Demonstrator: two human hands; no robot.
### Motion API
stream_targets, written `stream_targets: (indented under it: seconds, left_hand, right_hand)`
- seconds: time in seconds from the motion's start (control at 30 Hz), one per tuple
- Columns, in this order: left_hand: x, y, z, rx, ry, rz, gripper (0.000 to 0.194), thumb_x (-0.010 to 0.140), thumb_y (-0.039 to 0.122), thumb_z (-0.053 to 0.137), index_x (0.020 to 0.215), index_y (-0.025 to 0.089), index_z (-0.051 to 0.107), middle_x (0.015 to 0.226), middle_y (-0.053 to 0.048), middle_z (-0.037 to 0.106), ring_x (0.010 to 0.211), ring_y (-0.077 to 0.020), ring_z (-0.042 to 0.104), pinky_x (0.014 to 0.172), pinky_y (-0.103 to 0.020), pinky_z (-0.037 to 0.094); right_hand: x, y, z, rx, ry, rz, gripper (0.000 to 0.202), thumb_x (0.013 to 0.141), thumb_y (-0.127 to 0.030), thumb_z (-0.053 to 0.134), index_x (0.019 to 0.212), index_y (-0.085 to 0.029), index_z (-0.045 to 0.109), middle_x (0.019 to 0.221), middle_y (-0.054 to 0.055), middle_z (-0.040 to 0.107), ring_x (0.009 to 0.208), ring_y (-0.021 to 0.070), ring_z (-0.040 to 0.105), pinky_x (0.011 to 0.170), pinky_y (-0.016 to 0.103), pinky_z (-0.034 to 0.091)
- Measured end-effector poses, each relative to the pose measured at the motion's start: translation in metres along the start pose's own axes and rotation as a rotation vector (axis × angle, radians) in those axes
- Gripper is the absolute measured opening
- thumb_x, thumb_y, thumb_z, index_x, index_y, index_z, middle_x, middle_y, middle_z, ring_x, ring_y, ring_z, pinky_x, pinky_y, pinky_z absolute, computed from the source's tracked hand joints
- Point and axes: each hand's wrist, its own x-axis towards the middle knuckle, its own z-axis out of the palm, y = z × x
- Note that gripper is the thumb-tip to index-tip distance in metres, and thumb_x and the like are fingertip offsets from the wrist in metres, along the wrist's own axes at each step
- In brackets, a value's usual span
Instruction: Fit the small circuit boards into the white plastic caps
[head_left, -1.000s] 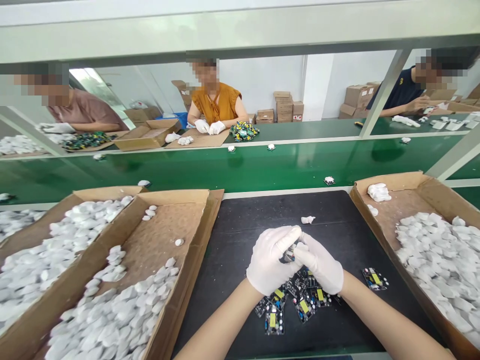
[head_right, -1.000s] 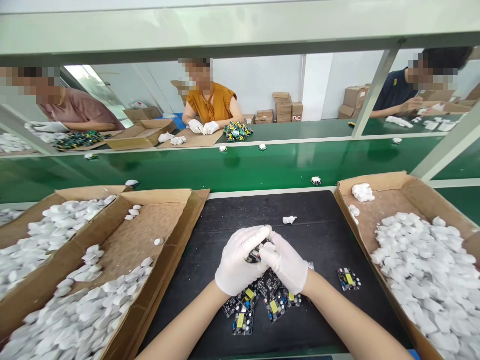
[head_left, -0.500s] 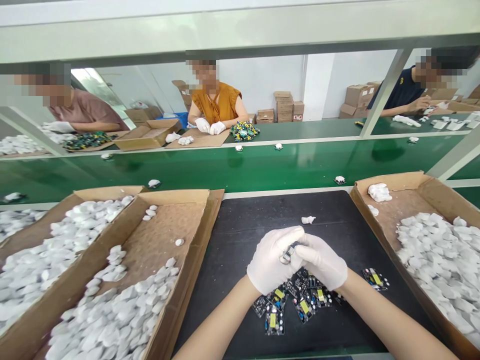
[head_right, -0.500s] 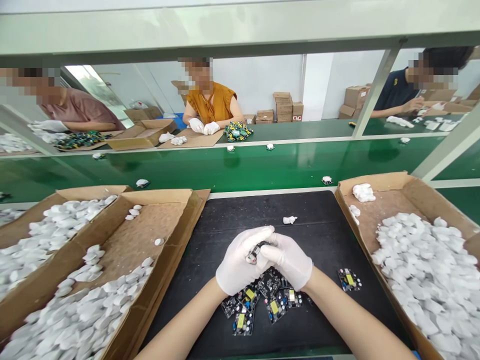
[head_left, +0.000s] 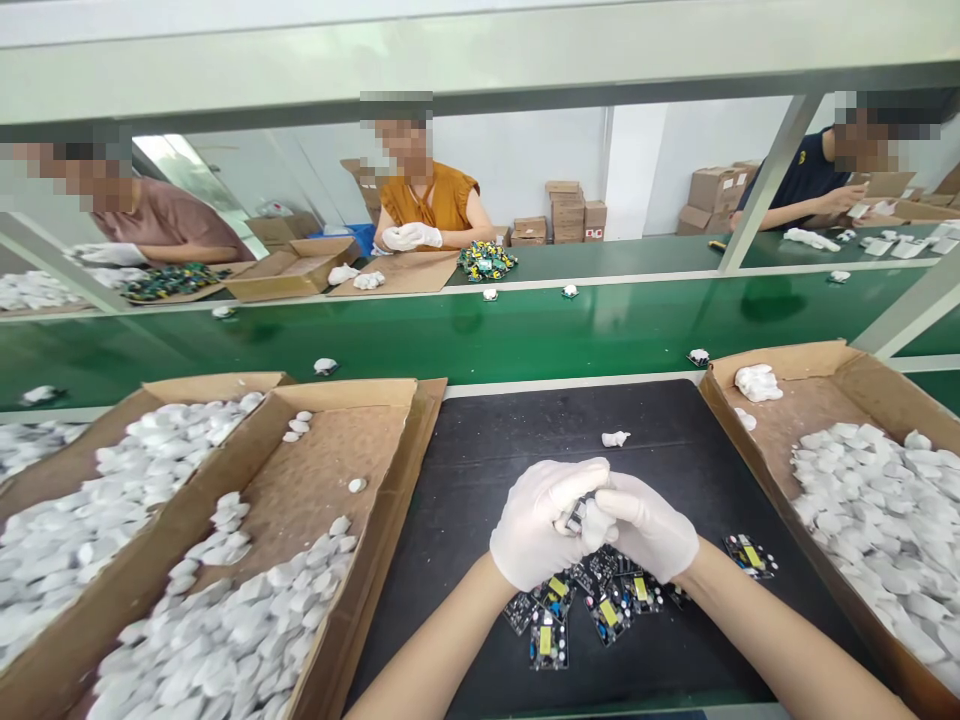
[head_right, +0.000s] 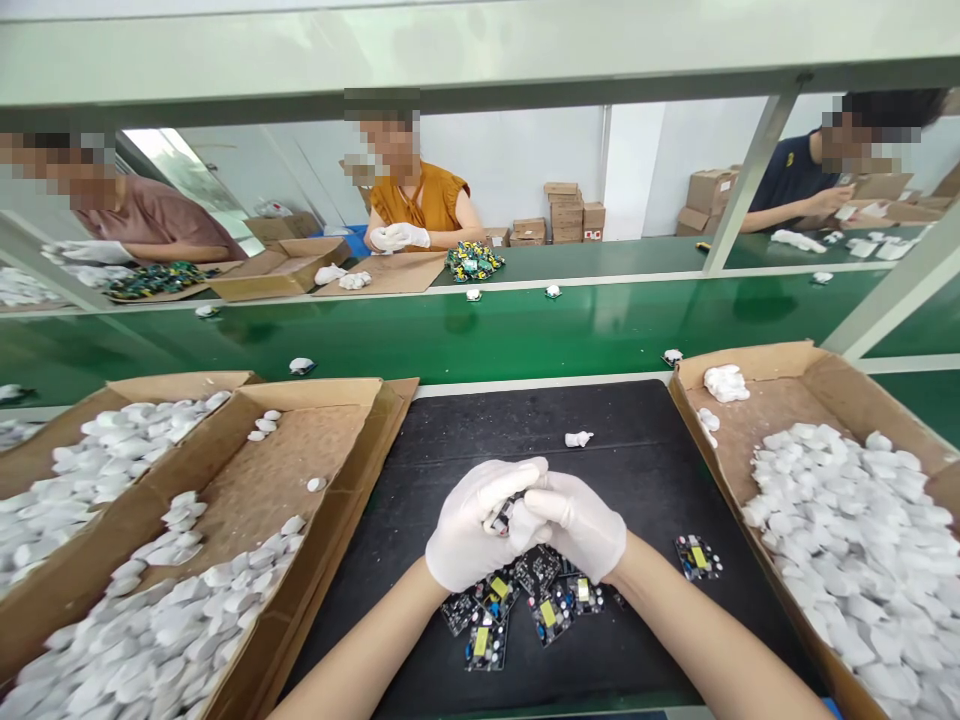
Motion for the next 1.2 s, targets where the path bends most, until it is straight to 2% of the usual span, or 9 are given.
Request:
stream_targets:
  seconds: [0.2,0.37,0.43,0.57,0.67,0.8,0.87,1.03,1.2]
  left_hand:
    - [0.002,-0.002,-0.001,-0.047,-0.060,0.078,0.044,0.068,0.023,0.068,0.108,0.023,0.052,0.092,-0.003,0.071,0.084,-0.0182,0.067,0.071,-0.032,0.054]
    - [0.003,0.004,-0.003,-0.093,-0.001,-0.028,0.040,0.068,0.020,0.068,0.105,0.023,0.054,0.094,-0.005,0.071,0.083,-0.0184,0.067,0.074,-0.032,0.055]
    - [0.002,0.004,-0.004,-0.126,0.007,-0.053,0.039,0.069,0.022,0.067,0.105,0.022,0.055,0.094,-0.006,0.070,0.083,-0.0189,0.067,0.074,-0.032,0.055]
    - [-0.003,-0.002,-0.003,-0.065,0.013,-0.040,0.039,0.070,0.022,0.067,0.106,0.022,0.055,0.093,-0.006,0.070,0.083,-0.0186,0.066,0.073,-0.032,0.055]
    - [-0.006,-0.005,0.000,0.049,0.025,0.024,0.039,0.069,0.019,0.067,0.106,0.023,0.055,0.096,-0.005,0.070,0.084,-0.0191,0.066,0.073,-0.034,0.055]
    - [-0.005,-0.002,0.000,0.067,-0.010,-0.102,0.039,0.067,0.024,0.068,0.105,0.021,0.057,0.090,-0.006,0.070,0.080,-0.0194,0.066,0.072,-0.034,0.055]
    - [-0.003,-0.001,-0.002,0.070,-0.045,-0.166,0.040,0.066,0.029,0.067,0.104,0.020,0.058,0.089,-0.006,0.070,0.080,-0.0198,0.066,0.073,-0.034,0.056]
    - [-0.002,-0.001,-0.003,0.167,-0.058,-0.077,0.038,0.067,0.030,0.065,0.103,0.021,0.058,0.091,-0.006,0.070,0.083,-0.0209,0.066,0.075,-0.034,0.055]
    - [-0.002,0.000,-0.003,0.171,-0.100,-0.134,0.042,0.069,0.033,0.064,0.108,0.020,0.055,0.096,-0.008,0.068,0.085,-0.0223,0.065,0.075,-0.037,0.054]
  right_hand:
    - [0.001,-0.005,0.002,-0.072,0.034,0.126,0.025,0.066,-0.032,0.066,0.053,-0.013,0.055,0.049,-0.002,0.044,0.050,0.0100,0.037,0.051,0.025,0.028]
    - [-0.001,0.001,0.003,-0.036,0.022,0.009,0.038,0.079,-0.043,0.054,0.053,-0.015,0.056,0.050,-0.001,0.043,0.056,0.0137,0.044,0.062,0.029,0.037]
    - [-0.001,0.003,0.005,0.057,0.009,0.022,0.043,0.083,-0.047,0.046,0.055,-0.016,0.056,0.054,0.000,0.046,0.060,0.0149,0.045,0.066,0.031,0.039]
    - [0.000,0.004,0.011,0.272,0.035,0.066,0.024,0.075,-0.035,0.057,0.058,-0.018,0.052,0.059,-0.001,0.045,0.063,0.0144,0.044,0.074,0.031,0.040]
    - [0.000,0.006,0.014,0.298,0.096,0.039,0.020,0.070,-0.026,0.059,0.055,-0.019,0.049,0.056,-0.002,0.042,0.060,0.0135,0.041,0.077,0.031,0.040]
    - [0.000,0.009,0.012,0.232,0.121,0.033,0.016,0.076,-0.029,0.055,0.063,-0.018,0.054,0.064,0.000,0.050,0.065,0.0143,0.046,0.077,0.032,0.039]
    - [0.000,0.008,0.010,0.108,0.119,0.017,0.017,0.077,-0.032,0.055,0.067,-0.017,0.055,0.073,0.002,0.054,0.070,0.0157,0.048,0.078,0.032,0.038]
    - [0.000,0.004,0.007,-0.239,0.211,0.034,0.023,0.073,-0.034,0.062,0.064,-0.015,0.053,0.067,0.001,0.053,0.067,0.0148,0.047,0.069,0.029,0.037]
    - [0.001,0.002,0.009,-0.178,0.213,0.012,0.021,0.077,-0.034,0.057,0.066,-0.016,0.052,0.068,0.001,0.052,0.068,0.0149,0.047,0.070,0.028,0.037]
